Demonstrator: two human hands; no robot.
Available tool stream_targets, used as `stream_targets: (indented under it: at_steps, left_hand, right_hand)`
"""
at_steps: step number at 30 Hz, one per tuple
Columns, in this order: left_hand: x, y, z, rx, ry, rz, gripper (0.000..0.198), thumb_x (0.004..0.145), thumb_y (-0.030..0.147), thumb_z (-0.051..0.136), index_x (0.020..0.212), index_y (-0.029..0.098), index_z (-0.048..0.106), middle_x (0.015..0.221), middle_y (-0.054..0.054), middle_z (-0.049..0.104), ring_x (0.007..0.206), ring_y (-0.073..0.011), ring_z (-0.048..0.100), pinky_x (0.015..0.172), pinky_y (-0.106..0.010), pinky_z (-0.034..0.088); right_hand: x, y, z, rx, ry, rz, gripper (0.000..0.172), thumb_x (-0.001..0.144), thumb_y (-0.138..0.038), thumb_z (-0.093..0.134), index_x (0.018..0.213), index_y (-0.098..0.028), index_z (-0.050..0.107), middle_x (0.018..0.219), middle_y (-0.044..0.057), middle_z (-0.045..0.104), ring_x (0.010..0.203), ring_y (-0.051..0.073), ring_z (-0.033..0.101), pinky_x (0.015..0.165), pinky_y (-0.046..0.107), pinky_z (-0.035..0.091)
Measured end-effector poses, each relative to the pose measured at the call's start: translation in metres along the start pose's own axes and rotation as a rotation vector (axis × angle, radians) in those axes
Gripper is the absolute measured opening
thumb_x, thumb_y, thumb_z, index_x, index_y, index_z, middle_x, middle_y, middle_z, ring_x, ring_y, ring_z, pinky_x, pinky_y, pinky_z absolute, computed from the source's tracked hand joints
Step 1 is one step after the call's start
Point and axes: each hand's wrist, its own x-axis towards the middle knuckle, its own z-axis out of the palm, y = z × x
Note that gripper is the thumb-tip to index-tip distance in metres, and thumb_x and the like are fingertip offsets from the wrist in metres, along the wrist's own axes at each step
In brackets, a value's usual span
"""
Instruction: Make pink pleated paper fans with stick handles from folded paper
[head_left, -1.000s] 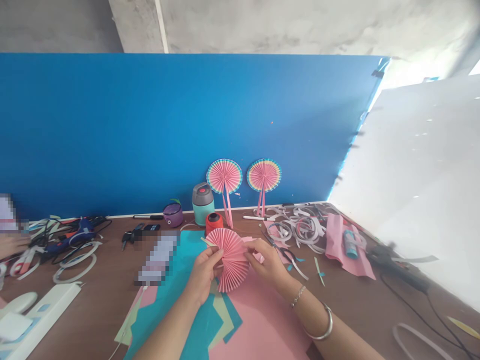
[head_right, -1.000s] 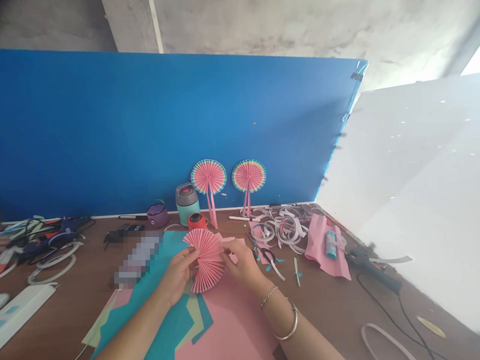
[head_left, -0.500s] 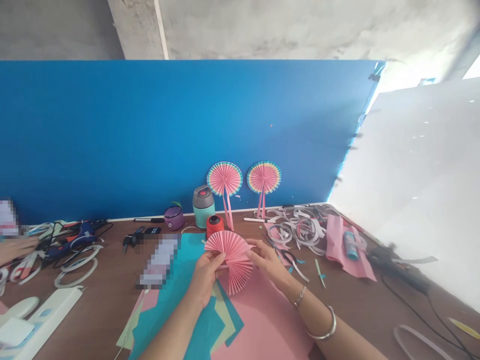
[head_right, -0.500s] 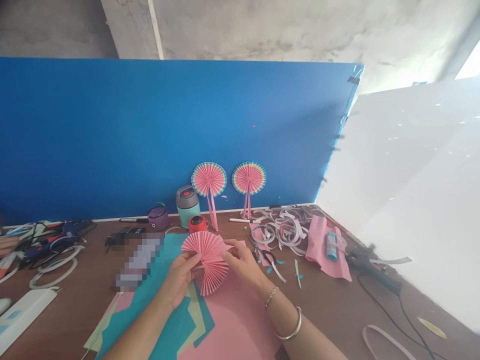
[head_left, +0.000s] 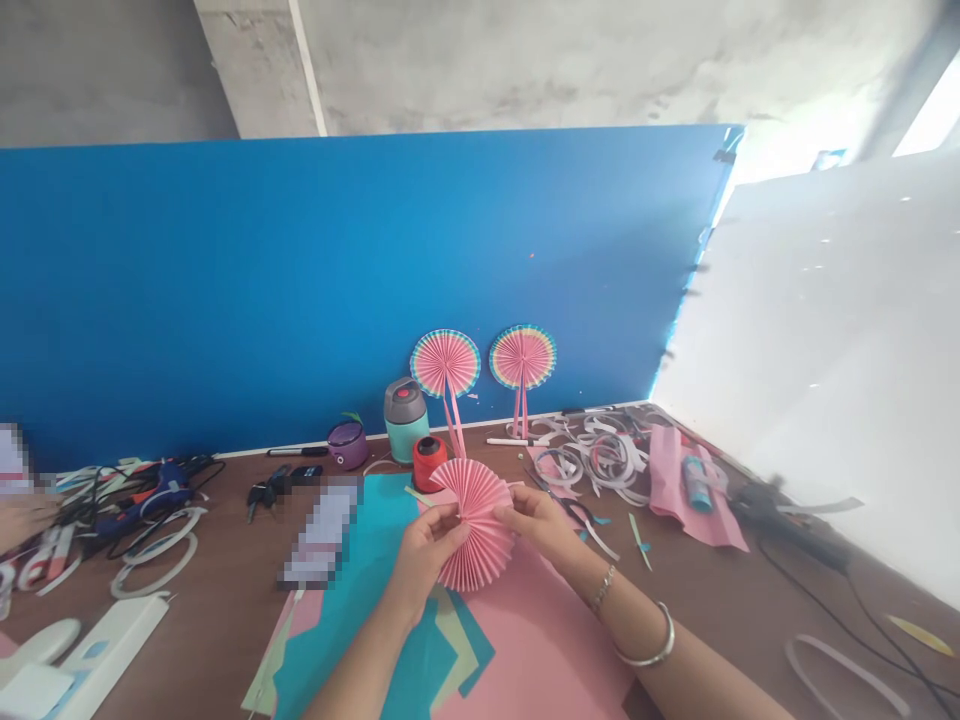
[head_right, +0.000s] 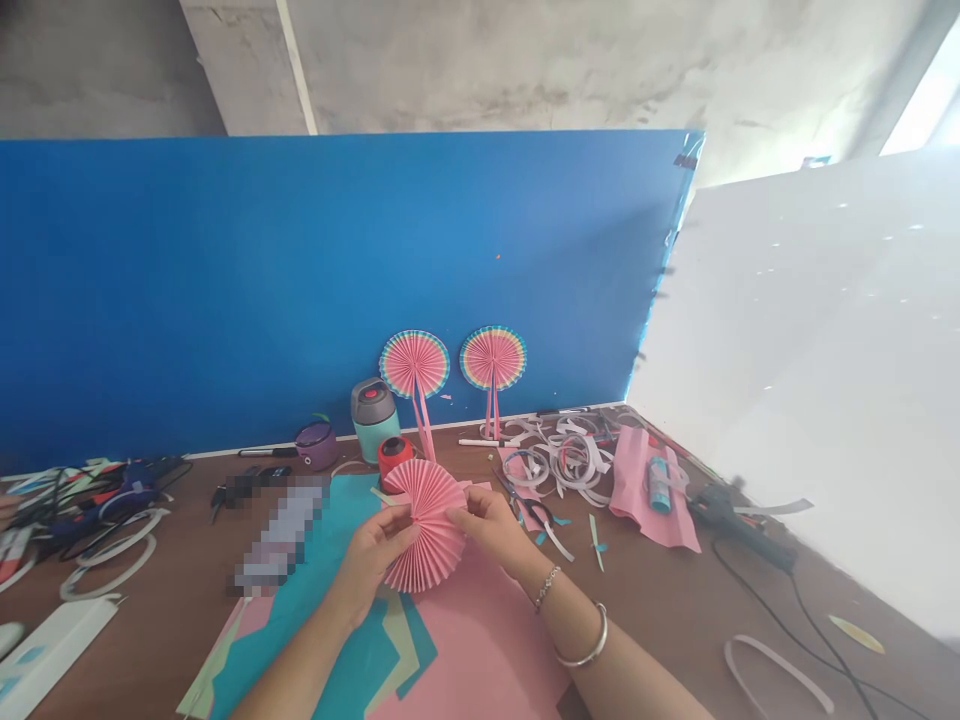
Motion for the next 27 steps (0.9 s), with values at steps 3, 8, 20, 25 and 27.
stream_targets:
  at_steps: [3, 8, 20, 25, 27]
  left_hand:
    - [-0.001, -0.002, 0.001, 0.018, 0.017, 0.009, 0.047, 0.058, 0.037, 0.079, 0.097, 0.015, 0.068, 0.097, -0.010, 0.070, 0.096, -0.0249, 0.062, 0.089, -0.037, 0.045]
    - [-0.003, -0.006, 0.006, 0.075, -0.060, 0.005, 0.043, 0.066, 0.041, 0.071, 0.100, 0.014, 0.067, 0.094, -0.010, 0.070, 0.092, -0.0237, 0.063, 0.086, -0.036, 0.047]
    - [-0.003, -0.012, -0.010, 1.004, 0.204, 0.870, 0.026, 0.084, 0.015, 0.050, 0.103, 0.026, 0.063, 0.124, -0.007, 0.049, 0.115, -0.0238, 0.046, 0.095, -0.045, 0.042]
    - [-0.004, -0.008, -0.008, 1.078, 0.228, 0.935, 0.022, 0.084, 0.013, 0.050, 0.102, 0.023, 0.059, 0.109, -0.007, 0.054, 0.106, -0.0226, 0.050, 0.090, -0.043, 0.045]
    - [-0.003, -0.007, -0.008, 1.086, 0.234, 0.936, 0.022, 0.084, 0.013, 0.050, 0.102, 0.023, 0.058, 0.104, -0.007, 0.055, 0.102, -0.0220, 0.051, 0.087, -0.041, 0.046]
  right_hand:
    - [-0.001, -0.003, 0.002, 0.057, -0.027, 0.025, 0.039, 0.069, -0.039, 0.073, 0.099, -0.018, 0.062, 0.089, 0.005, 0.068, 0.078, 0.018, 0.062, 0.068, 0.028, 0.047]
    - [-0.004, -0.010, 0.009, 0.147, 0.008, 0.072, 0.036, 0.064, -0.038, 0.078, 0.092, -0.018, 0.067, 0.087, 0.005, 0.070, 0.082, 0.021, 0.064, 0.077, 0.034, 0.048]
    - [-0.007, -0.022, 0.008, 0.206, -0.003, 0.201, 0.029, 0.057, -0.027, 0.077, 0.082, -0.015, 0.070, 0.077, 0.004, 0.071, 0.072, 0.020, 0.066, 0.075, 0.032, 0.048]
    - [-0.010, -0.029, 0.009, 0.179, -0.034, 0.195, 0.025, 0.059, -0.025, 0.073, 0.083, -0.016, 0.070, 0.076, 0.004, 0.071, 0.069, 0.017, 0.065, 0.071, 0.028, 0.048]
    - [-0.010, -0.030, 0.008, 0.174, -0.025, 0.200, 0.024, 0.058, -0.023, 0.073, 0.081, -0.015, 0.069, 0.075, 0.003, 0.070, 0.068, 0.016, 0.064, 0.069, 0.027, 0.047]
